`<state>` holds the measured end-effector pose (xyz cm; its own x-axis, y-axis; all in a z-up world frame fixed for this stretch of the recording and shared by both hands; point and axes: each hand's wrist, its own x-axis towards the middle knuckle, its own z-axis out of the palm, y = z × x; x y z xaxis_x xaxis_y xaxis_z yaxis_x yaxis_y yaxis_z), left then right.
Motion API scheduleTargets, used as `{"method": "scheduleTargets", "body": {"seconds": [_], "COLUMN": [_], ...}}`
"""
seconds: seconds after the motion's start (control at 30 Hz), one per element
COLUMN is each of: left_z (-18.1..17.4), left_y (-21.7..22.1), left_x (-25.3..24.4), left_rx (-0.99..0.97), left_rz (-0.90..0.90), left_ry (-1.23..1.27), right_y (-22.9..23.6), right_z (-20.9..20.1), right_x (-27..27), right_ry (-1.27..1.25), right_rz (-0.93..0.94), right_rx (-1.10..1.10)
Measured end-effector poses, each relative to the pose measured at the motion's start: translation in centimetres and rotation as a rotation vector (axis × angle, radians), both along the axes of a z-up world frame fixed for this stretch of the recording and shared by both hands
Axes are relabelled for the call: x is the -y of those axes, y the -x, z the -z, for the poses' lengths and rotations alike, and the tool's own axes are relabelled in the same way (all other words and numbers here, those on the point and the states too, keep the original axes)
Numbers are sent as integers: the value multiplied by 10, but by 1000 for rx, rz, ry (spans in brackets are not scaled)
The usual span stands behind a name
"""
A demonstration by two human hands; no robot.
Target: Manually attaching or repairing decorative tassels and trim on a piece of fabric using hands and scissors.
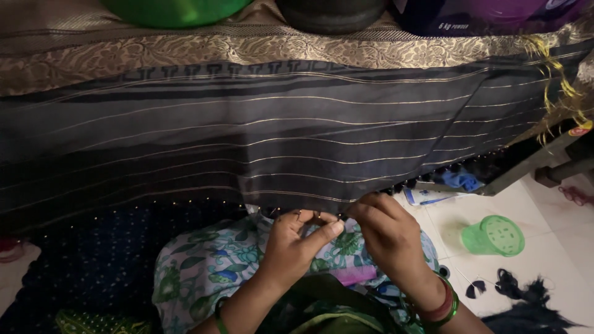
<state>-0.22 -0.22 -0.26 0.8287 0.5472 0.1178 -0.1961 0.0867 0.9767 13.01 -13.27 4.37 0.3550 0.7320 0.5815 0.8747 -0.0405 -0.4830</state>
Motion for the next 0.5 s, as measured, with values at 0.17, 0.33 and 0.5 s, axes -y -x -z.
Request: {"method": "scheduleTargets", "body": {"seconds": [0.17, 0.33, 0.5], "left_z": [-5, -6, 0], "left_y": [0, 1, -2], "left_x": [1, 2, 2], "left_rx": [22, 11, 68], "left_rz": [2, 1, 12], "left_ry": [-6, -8, 6], "right_y": [2, 5, 7], "right_z": [-1, 5, 19], "right_x": [-1, -1, 4], "right_ry": [-40, -69, -203], "right_rz": [-23, -18, -203], "right_rx": [0, -6, -251]}}
